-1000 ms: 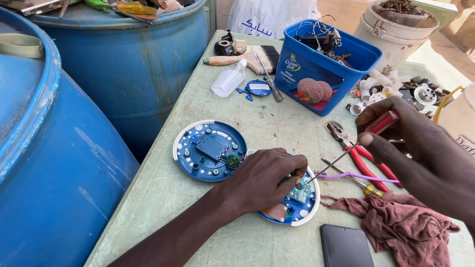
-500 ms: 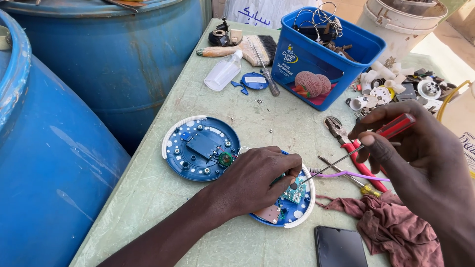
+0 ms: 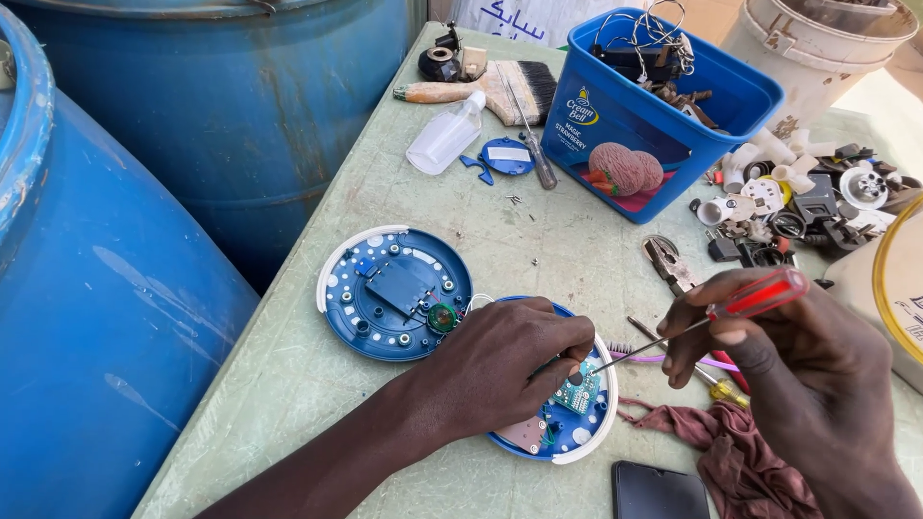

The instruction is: A person is using a screwdriver to work on a circuit board inside a blue plastic housing on a cluttered workbench.

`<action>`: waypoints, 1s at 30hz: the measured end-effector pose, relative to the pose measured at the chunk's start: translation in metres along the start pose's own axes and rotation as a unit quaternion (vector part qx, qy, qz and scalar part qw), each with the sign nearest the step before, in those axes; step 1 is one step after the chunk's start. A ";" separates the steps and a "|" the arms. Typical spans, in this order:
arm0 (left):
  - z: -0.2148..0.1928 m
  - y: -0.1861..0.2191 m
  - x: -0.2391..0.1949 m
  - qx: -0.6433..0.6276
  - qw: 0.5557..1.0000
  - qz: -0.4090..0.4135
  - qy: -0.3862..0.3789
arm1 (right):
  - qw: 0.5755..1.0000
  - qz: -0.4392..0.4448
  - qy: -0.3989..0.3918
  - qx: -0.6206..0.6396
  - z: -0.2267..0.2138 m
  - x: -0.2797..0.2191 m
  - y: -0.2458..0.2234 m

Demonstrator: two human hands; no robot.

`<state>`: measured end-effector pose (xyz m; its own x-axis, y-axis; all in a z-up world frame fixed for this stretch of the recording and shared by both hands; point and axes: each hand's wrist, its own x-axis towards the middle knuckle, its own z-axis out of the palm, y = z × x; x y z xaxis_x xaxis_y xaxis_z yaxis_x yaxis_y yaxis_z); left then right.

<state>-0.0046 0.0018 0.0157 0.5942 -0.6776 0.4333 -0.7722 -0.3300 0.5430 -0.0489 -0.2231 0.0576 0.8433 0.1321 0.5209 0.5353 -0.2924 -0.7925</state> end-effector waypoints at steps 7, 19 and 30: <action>-0.001 0.002 0.003 0.010 1.000 -0.005 -0.015 | 0.988 -0.053 0.040 -0.138 0.002 0.004 -0.013; -0.015 0.005 0.005 -0.052 0.998 -0.027 0.006 | 0.993 0.021 0.109 0.035 -0.014 -0.003 0.001; -0.013 0.007 0.007 -0.210 0.955 -0.119 0.174 | 0.976 0.007 0.175 0.128 -0.025 -0.002 0.028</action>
<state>-0.0030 0.0031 0.0318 0.8364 -0.3334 0.4351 -0.4915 -0.1045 0.8646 -0.0367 -0.2550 0.0424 0.8062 -0.2158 0.5508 0.5564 -0.0395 -0.8300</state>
